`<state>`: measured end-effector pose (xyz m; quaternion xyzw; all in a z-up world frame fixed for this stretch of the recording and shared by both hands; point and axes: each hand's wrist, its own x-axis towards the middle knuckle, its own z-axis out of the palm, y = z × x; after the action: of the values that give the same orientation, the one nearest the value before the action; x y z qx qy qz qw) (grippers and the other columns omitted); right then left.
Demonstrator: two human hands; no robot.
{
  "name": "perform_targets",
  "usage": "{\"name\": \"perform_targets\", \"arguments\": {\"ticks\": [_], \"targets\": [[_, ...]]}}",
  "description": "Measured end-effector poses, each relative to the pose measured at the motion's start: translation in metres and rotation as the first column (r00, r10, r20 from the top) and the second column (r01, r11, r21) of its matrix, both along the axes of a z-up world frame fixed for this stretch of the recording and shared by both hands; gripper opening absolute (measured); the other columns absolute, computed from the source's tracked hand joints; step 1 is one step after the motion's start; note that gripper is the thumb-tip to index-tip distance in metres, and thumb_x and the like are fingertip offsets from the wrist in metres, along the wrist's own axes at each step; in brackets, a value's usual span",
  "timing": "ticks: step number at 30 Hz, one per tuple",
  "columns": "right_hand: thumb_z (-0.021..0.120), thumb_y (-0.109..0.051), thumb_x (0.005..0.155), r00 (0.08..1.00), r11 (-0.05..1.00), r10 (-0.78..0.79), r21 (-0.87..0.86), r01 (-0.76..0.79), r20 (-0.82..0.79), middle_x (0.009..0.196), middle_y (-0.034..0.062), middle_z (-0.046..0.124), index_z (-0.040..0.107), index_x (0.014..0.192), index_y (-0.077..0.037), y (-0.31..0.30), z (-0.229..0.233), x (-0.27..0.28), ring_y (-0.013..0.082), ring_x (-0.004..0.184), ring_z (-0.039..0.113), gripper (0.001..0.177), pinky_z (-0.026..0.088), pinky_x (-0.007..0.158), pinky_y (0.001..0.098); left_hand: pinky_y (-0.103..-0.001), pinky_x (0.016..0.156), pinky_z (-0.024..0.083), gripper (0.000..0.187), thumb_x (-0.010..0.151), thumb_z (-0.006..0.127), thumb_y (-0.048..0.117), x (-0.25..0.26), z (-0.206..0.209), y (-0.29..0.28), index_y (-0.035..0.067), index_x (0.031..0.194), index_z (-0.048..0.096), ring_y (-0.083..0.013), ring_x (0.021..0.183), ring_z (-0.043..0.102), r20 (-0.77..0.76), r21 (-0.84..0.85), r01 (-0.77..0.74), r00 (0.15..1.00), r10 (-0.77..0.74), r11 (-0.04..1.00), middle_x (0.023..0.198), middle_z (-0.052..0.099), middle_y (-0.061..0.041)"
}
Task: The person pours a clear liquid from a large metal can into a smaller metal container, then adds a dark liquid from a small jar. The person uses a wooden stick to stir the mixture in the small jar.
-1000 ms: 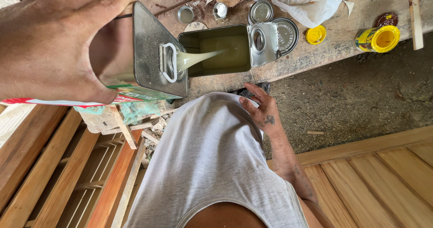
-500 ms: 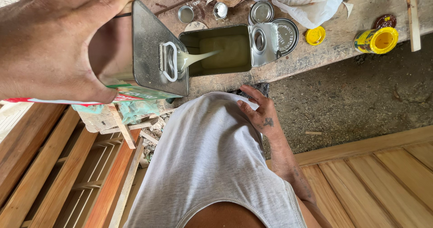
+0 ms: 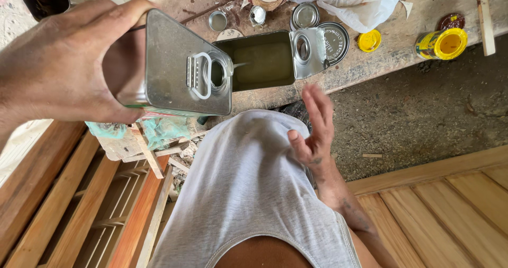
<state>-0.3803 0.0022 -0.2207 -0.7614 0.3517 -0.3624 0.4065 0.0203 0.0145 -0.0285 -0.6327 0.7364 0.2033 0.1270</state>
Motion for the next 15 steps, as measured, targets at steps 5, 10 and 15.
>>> {"name": "perform_targets", "arguments": {"ticks": [5, 10, 15], "targets": [[0.019, -0.084, 0.097, 0.946, 0.977, 0.042, -0.185, -0.107, -0.322, 0.177, 0.0159, -0.001, 0.038, 0.165, -0.024, -0.02, 0.022, 0.04, 0.0337, 0.162, -0.007, 0.093, 0.001, 0.134, 0.0606, -0.042, 0.1, 0.054, 0.141, 0.039, 0.098, 0.054, 0.001, -0.012, 0.013, -0.002, 0.155, 0.038, -0.0316, 0.11, 0.065, -0.149, -0.186, -0.007, 0.989, -0.021, 0.983, 0.116, 0.061, -0.018], [0.018, -0.09, 0.091, 0.87, 0.957, 0.097, -0.195, -0.215, -0.484, 0.175, 0.0204, 0.003, 0.039, 0.166, -0.026, -0.035, 0.036, 0.085, 0.0454, 0.162, -0.005, 0.102, 0.003, 0.132, 0.0671, -0.043, 0.099, 0.054, 0.135, 0.039, 0.098, 0.047, -0.003, -0.013, 0.025, 0.005, 0.153, 0.039, -0.0346, 0.115, 0.063, -0.255, -0.225, -0.115, 0.965, 0.056, 0.967, 0.125, 0.06, -0.018], [0.023, -0.091, 0.088, 0.802, 0.938, 0.094, -0.217, -0.27, -0.59, 0.174, 0.0173, 0.012, 0.046, 0.164, -0.025, -0.038, 0.051, 0.094, 0.0457, 0.161, 0.002, 0.103, 0.008, 0.13, 0.0664, -0.043, 0.098, 0.056, 0.132, 0.039, 0.098, 0.045, -0.005, -0.022, 0.035, 0.006, 0.151, 0.041, -0.0353, 0.114, 0.064, -0.24, -0.291, -0.125, 0.969, 0.054, 0.949, 0.125, 0.059, -0.018]]}}
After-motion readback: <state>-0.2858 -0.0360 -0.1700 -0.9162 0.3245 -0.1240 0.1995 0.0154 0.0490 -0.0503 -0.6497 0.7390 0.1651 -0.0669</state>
